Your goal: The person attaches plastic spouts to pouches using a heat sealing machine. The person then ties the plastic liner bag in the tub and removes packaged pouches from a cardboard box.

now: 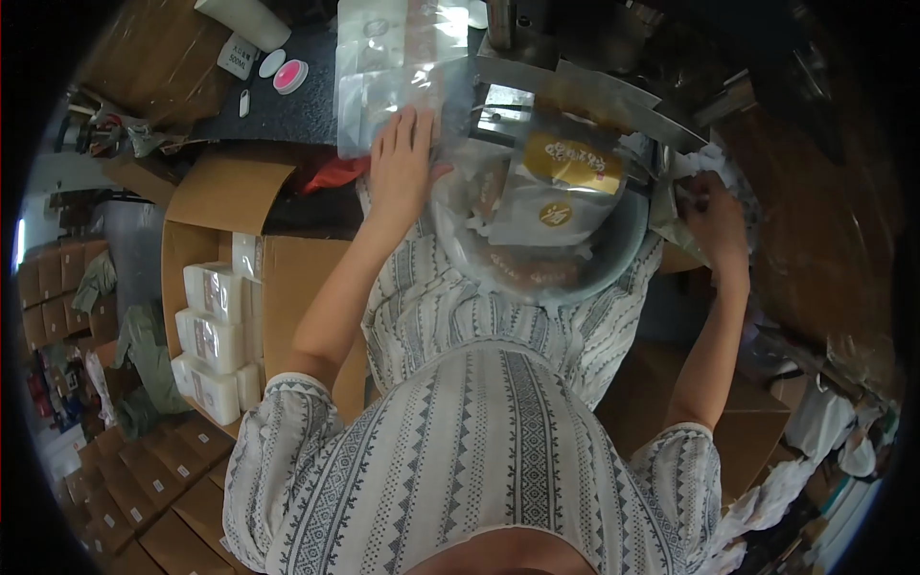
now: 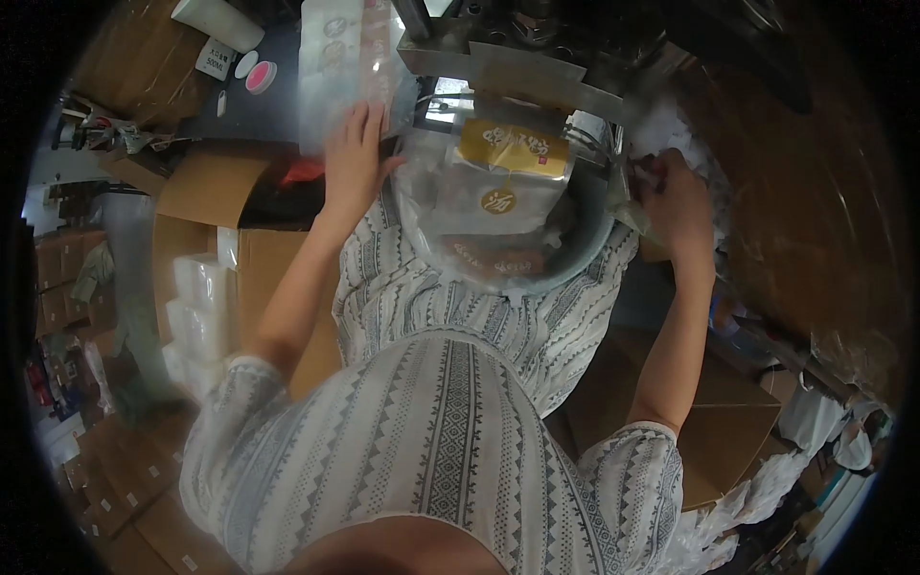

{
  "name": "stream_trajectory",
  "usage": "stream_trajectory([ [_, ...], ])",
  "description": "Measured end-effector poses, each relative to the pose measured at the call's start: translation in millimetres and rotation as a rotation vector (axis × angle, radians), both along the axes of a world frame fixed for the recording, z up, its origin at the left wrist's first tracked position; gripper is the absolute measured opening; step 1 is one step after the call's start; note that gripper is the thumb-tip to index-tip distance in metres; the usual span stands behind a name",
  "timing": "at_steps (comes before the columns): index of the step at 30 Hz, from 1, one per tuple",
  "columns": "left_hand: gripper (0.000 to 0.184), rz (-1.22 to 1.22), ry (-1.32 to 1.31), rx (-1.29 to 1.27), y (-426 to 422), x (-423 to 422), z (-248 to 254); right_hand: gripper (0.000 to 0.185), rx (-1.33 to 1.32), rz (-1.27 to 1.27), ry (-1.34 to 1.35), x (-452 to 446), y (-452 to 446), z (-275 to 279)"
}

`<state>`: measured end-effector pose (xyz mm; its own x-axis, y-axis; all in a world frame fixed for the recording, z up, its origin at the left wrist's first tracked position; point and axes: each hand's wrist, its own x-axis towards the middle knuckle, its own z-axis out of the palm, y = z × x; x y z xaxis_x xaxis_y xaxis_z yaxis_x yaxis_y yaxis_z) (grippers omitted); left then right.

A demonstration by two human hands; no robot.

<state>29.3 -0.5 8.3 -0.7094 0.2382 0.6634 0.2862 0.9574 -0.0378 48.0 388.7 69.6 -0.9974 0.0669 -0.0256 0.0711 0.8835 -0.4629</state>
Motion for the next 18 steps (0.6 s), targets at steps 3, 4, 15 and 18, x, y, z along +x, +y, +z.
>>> stream_trajectory([
  [3,0.019,0.009,-0.197,0.227,-9.5,25.0,18.4,0.022,-0.074,-0.035,0.022,17.7,-7.7,21.4],
  [4,0.015,0.073,-0.350,0.385,-11.3,31.8,28.9,0.024,-0.122,-0.053,0.058,18.7,-18.3,33.9],
  [15,0.009,-0.261,-0.391,0.487,42.6,70.5,72.1,0.021,-0.282,0.631,0.403,19.6,-121.5,54.8],
  [18,0.010,-0.395,-0.601,0.503,54.0,67.7,63.5,0.024,-0.373,0.607,0.267,19.6,-111.2,47.6],
])
